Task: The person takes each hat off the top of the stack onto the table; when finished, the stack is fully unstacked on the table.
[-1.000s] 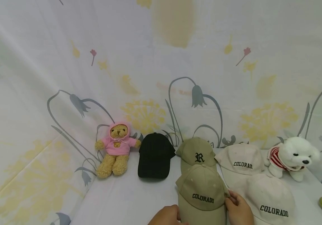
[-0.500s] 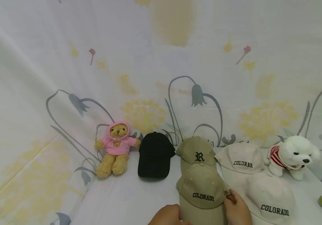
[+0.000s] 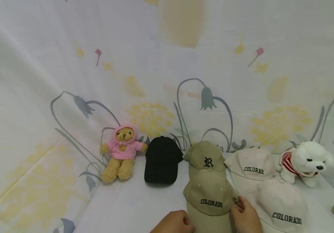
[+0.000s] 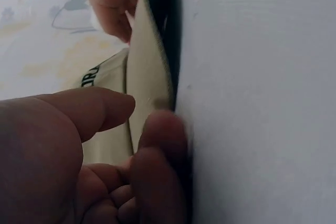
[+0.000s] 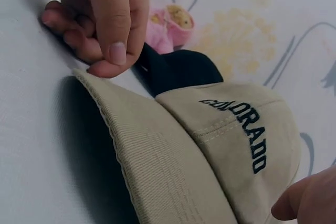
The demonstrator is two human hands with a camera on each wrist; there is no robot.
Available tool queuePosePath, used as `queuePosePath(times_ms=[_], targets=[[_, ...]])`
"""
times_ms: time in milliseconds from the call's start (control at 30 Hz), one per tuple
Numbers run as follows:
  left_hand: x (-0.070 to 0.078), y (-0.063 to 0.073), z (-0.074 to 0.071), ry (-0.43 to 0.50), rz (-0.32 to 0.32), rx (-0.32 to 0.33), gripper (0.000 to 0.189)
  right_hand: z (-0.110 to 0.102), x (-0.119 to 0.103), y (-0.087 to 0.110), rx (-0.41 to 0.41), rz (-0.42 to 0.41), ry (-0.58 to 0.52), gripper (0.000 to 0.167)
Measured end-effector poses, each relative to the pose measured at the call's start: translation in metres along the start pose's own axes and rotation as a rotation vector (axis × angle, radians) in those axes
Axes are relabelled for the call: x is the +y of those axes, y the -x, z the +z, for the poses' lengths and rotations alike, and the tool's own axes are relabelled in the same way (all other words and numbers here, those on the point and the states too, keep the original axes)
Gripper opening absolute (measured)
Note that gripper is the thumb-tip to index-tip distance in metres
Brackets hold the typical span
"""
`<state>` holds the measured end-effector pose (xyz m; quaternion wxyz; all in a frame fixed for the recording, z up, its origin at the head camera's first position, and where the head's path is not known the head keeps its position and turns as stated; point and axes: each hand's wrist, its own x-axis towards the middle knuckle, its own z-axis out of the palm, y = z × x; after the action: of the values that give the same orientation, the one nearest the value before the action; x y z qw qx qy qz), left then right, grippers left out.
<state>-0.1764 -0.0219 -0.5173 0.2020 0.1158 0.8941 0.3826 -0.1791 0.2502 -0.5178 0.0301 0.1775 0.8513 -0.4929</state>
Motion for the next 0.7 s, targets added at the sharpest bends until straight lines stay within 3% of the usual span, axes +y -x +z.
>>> queuePosePath(times_ms=[267, 533, 700], targets=[[-0.010, 0.002, -0.019, 0.081, -0.034, -0.049, 0.021, -0.010, -0.011, 0.003, 0.023, -0.001, 0.010, 0.065], [-0.023, 0.009, -0.046, 0.130, -0.071, 0.010, 0.021, -0.017, -0.037, 0.007, 0.072, -0.029, -0.029, 0.058], [-0.034, 0.011, -0.069, 0.141, -0.050, 0.108, 0.020, -0.013, -0.061, 0.009, 0.073, -0.098, -0.126, 0.051]])
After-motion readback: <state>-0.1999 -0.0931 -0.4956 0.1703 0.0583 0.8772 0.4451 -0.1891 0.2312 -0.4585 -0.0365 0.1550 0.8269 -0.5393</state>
